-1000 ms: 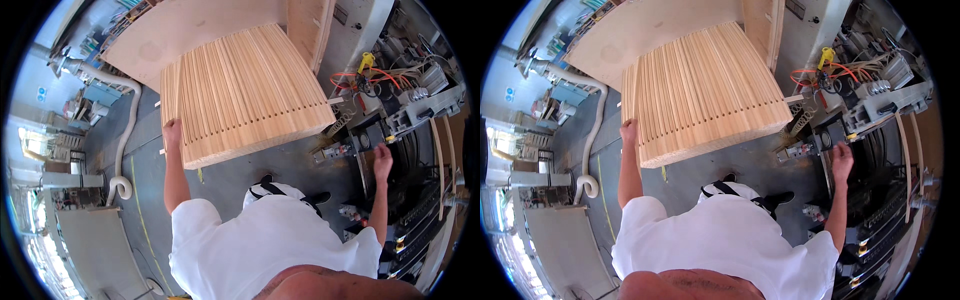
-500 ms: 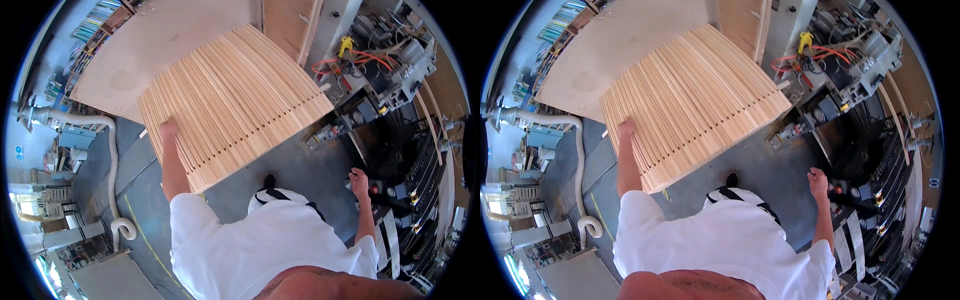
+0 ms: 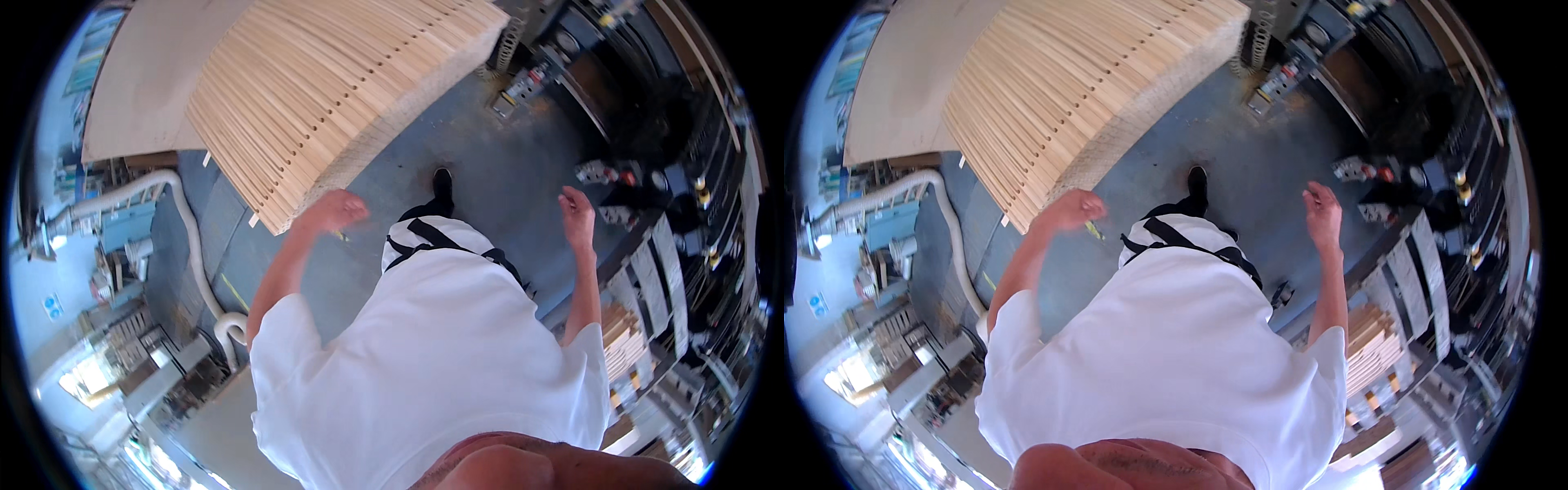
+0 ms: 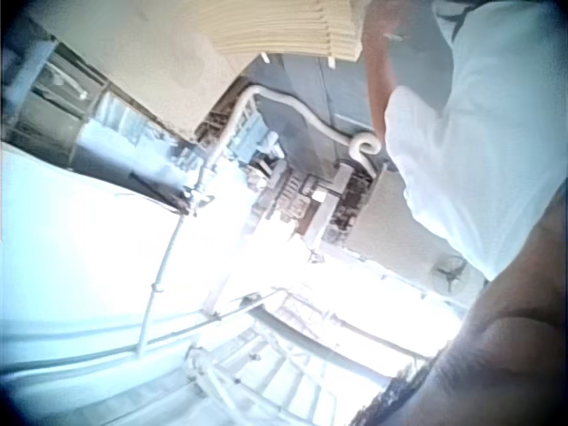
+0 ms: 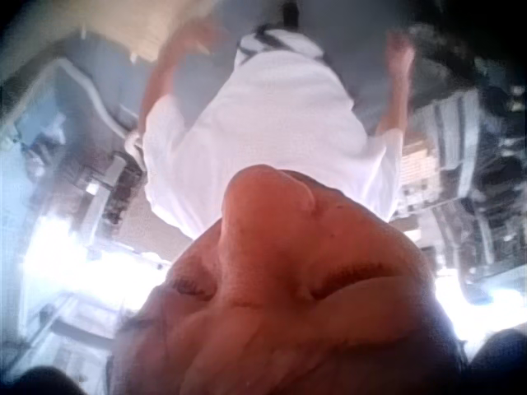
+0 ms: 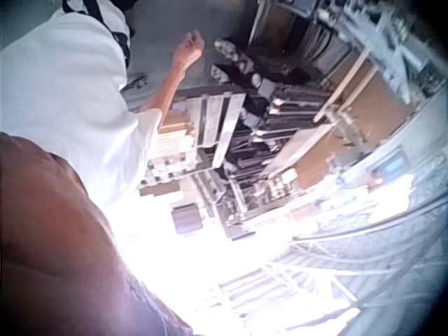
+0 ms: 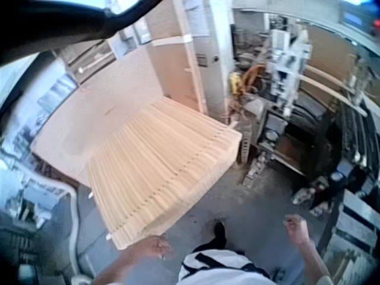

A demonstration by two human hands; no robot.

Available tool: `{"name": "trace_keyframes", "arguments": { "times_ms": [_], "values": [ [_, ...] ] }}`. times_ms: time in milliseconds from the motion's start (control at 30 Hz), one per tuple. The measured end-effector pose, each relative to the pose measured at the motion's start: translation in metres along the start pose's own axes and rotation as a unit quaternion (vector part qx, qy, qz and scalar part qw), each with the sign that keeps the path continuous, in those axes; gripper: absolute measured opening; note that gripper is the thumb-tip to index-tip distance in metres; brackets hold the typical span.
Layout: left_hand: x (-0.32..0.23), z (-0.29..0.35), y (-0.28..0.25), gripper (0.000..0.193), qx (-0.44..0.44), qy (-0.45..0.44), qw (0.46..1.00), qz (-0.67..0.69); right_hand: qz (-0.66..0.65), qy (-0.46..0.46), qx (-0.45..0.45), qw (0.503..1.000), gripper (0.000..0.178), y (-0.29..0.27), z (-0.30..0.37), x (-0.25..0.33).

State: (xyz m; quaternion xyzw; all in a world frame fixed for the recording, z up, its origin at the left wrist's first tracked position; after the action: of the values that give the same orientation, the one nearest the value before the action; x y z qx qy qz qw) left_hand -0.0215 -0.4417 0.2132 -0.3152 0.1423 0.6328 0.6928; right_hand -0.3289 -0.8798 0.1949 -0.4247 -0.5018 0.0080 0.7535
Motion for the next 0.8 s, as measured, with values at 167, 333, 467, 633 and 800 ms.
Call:
{"name": "trace_keyframes", "arguments": {
  "times_ms": [167, 333, 467, 633, 800],
  "values": [
    [0.038, -0.027, -0.051, 0.028, -0.062, 0.161, 0.974, -0.148, 0.013, 0.05, -0.02, 0.998, 0.025, -0.023, 0.092, -0.023],
    [0.083, -0.083, -0.054, 0.029, 0.006, -0.001, 0.99, -0.139, 0.079, 0.148, -0.099, 0.981, 0.028, -0.055, 0.212, -0.05],
    [0.082, -0.113, 0.007, 0.032, 0.164, -0.105, 0.98, 0.033, 0.041, 0.153, -0.266, 0.951, 0.026, -0.062, 0.308, -0.04],
    [-0.095, -0.204, 0.142, 0.045, 0.14, 0.155, 0.858, -0.47, 0.192, 0.292, -0.467, 0.812, 0.026, -0.057, 0.44, -0.011],
    [-0.238, -0.218, 0.264, 0.046, 0.189, 0.292, 0.826, -0.443, 0.278, 0.468, -0.476, 0.691, 0.025, 0.004, 0.54, -0.032]
  ]
}}
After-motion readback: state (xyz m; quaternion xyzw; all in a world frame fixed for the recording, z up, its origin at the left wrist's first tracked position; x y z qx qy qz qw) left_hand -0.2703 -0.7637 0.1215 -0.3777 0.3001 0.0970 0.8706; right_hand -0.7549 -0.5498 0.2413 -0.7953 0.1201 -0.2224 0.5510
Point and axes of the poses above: each hand's wrist, its own z-axis away from the middle knuckle, its own y-axis out of the palm, x = y × z, the point moved 5 cm from there along -z, towards the middle knuckle, and after that the axes turned 6 degrees about x, right-handed, at the moved point
